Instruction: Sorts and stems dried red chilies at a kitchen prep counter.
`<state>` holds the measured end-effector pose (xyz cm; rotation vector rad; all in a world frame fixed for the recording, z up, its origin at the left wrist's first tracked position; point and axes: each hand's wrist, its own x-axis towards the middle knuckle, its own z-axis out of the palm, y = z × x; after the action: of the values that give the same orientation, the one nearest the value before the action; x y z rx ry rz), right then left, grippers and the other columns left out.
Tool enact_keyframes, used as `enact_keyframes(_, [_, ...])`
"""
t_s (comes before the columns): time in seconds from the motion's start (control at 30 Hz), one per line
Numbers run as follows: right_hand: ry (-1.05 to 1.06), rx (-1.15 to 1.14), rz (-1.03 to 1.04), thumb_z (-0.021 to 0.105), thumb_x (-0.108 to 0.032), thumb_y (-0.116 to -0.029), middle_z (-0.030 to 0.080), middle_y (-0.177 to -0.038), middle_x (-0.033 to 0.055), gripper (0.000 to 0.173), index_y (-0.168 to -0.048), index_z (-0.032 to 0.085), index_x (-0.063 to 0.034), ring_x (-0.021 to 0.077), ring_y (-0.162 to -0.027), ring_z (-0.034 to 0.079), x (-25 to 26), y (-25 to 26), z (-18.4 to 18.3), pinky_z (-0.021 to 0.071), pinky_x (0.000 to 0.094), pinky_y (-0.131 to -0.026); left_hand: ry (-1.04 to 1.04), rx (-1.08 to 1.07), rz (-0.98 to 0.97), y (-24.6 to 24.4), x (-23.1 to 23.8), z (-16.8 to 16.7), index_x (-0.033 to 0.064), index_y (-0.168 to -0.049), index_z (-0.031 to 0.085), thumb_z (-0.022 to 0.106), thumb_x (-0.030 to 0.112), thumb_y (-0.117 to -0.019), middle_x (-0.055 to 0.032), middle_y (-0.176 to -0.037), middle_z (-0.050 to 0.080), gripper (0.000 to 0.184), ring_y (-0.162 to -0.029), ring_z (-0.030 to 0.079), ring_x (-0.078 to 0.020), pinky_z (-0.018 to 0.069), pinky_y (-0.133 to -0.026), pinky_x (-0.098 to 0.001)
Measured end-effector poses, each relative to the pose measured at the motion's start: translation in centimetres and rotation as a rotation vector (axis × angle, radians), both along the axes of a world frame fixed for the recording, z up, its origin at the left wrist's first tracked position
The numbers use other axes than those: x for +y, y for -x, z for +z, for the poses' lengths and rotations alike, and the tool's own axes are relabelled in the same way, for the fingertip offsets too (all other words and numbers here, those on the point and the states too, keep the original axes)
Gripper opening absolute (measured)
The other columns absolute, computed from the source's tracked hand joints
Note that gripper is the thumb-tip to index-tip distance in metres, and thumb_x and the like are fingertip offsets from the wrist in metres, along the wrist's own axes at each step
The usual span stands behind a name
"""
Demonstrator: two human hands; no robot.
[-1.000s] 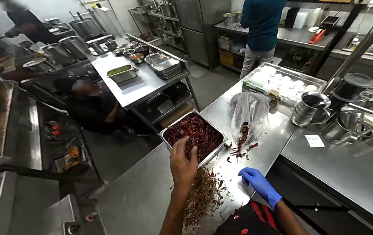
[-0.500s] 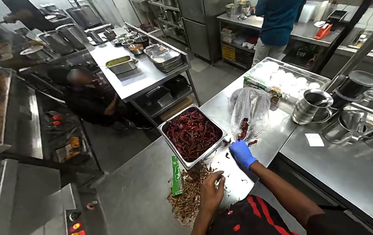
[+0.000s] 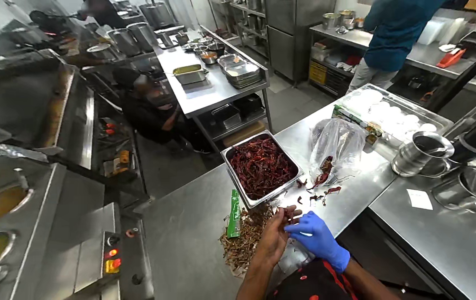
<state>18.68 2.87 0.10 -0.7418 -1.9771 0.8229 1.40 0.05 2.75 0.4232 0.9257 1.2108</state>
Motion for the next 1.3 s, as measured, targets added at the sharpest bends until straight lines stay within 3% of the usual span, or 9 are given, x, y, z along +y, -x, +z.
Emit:
enact_keyframes(0.13, [0.087, 0.097, -0.069, 0.072, -0.029, -0.0954, 0.065, -0.075, -0.004, 0.026, -0.121, 0.077, -0.0252, 0.0084, -0.068, 0.056, -1.6, -1.3, 1.0, 0.0492, 0.0326, -0.073, -0.194, 0.273, 0.034, 0.2, 0.1, 0.5, -0.0043, -0.123, 0.066, 0.039, 0.019, -0.1118, -0.014, -0.088, 0.067, 0.037, -0.081, 0.064, -0.0203, 0.0565, -0.081, -0.0364])
enact_keyframes(0.23, [0.42, 0.122, -0.215, 0.066, -0.033, -0.0991, 0.067, -0.074, -0.0054, 0.02, -0.1, 0.081, -0.0201, 0.0073, -0.063, 0.056, -1.4, -2.9, 3.0, 0.0486, 0.029, -0.06, -0.373, 0.68, -0.077, 0.3, -0.8, 1.1, 0.0061, -0.123, 0.071, 0.049, 0.021, -0.1087, -0.0088, -0.082, 0.066, 0.03, -0.07, 0.061, -0.0186, 0.0539, -0.067, -0.0337])
enact_keyframes(0.33, [0.591, -0.026, -0.243, 0.058, -0.045, -0.1008, 0.06, -0.067, -0.0039, 0.037, -0.08, 0.072, -0.0179, 0.0113, -0.061, 0.056, -0.3, -3.4, 4.3, 0.047, 0.0344, -0.057, -0.476, 1.188, -0.205, -0.1, -1.8, 2.0, 0.0199, -0.115, 0.074, 0.052, 0.037, -0.1073, 0.0053, -0.092, 0.073, 0.029, -0.081, 0.068, -0.0079, 0.06, -0.077, -0.0318])
enact_keyframes(0.43, [0.643, -0.068, -0.133, 0.055, -0.048, -0.1015, 0.051, -0.063, 0.001, 0.045, -0.073, 0.062, -0.0143, 0.0154, -0.058, 0.051, 0.2, -2.3, 5.1, 0.0422, 0.0366, -0.055, -0.562, 1.526, -0.297, -0.8, -2.3, 2.8, 0.0192, -0.109, 0.074, 0.044, 0.042, -0.1078, 0.0038, -0.093, 0.072, 0.038, -0.09, 0.069, -0.0112, 0.0571, -0.086, -0.0411])
enact_keyframes(0.83, [0.902, 0.304, -0.119, 0.053, -0.038, -0.1055, 0.045, -0.058, -0.0001, 0.048, -0.067, 0.058, -0.01, 0.0123, -0.053, 0.043, -0.7, -0.1, 3.5, 0.0397, 0.0307, -0.053, -0.508, 1.519, -0.22, -2.7, -2.9, 3.0, 0.0145, -0.095, 0.067, 0.04, 0.041, -0.1078, -0.0016, -0.069, 0.063, 0.04, -0.066, 0.066, -0.019, 0.0555, -0.062, -0.0442])
enact_keyframes(0.9, [0.706, 0.149, -0.195, 0.055, -0.039, -0.1043, 0.044, -0.054, -0.0007, 0.051, -0.061, 0.057, -0.0117, 0.0129, -0.05, 0.043, -0.8, -0.3, 2.5, 0.0368, 0.0329, -0.05, -0.526, 1.608, -0.178, -3.4, -3.0, 2.8, 0.0136, -0.084, 0.067, 0.046, 0.034, -0.1028, -0.0026, -0.063, 0.061, 0.035, -0.061, 0.066, -0.0202, 0.053, -0.056, -0.045])
enact_keyframes(1.03, [-0.25, -0.423, -0.439, 0.051, -0.037, -0.1022, 0.052, -0.054, -0.0022, 0.046, -0.062, 0.057, -0.016, 0.016, -0.056, 0.056, -0.5, -1.1, -0.1, 0.0472, 0.0403, -0.063, -0.495, 1.877, -0.223, -5.0, -3.6, 2.4, 0.0114, -0.077, 0.068, 0.05, 0.028, -0.0946, -0.006, -0.061, 0.063, 0.03, -0.062, 0.069, -0.025, 0.0541, -0.055, -0.0467])
enact_keyframes(1.1, [-0.321, -0.483, -0.449, 0.051, -0.037, -0.1016, 0.056, -0.056, -0.002, 0.044, -0.064, 0.061, -0.0161, 0.0173, -0.057, 0.058, -0.4, -1.5, -1.4, 0.0488, 0.0421, -0.065, -0.445, 1.893, -0.325, -5.5, -3.7, 2.9, 0.0109, -0.081, 0.069, 0.046, 0.031, -0.096, -0.0074, -0.064, 0.065, 0.033, -0.065, 0.07, -0.0268, 0.0544, -0.058, -0.0479])
enact_keyframes(1.3, [0.939, 0.119, -0.198, 0.053, -0.039, -0.1056, 0.05, -0.058, -0.0004, 0.048, -0.069, 0.062, -0.0091, 0.0122, -0.052, 0.045, -0.5, -4.6, -3.7, 0.0383, 0.0301, -0.051, -0.019, 1.669, -0.821, -1.5, 0.1, 3.7, 0.0073, -0.114, 0.072, 0.049, 0.039, -0.1044, -0.0186, -0.112, 0.072, 0.04, -0.109, 0.068, -0.0399, 0.0519, -0.092, -0.0648])
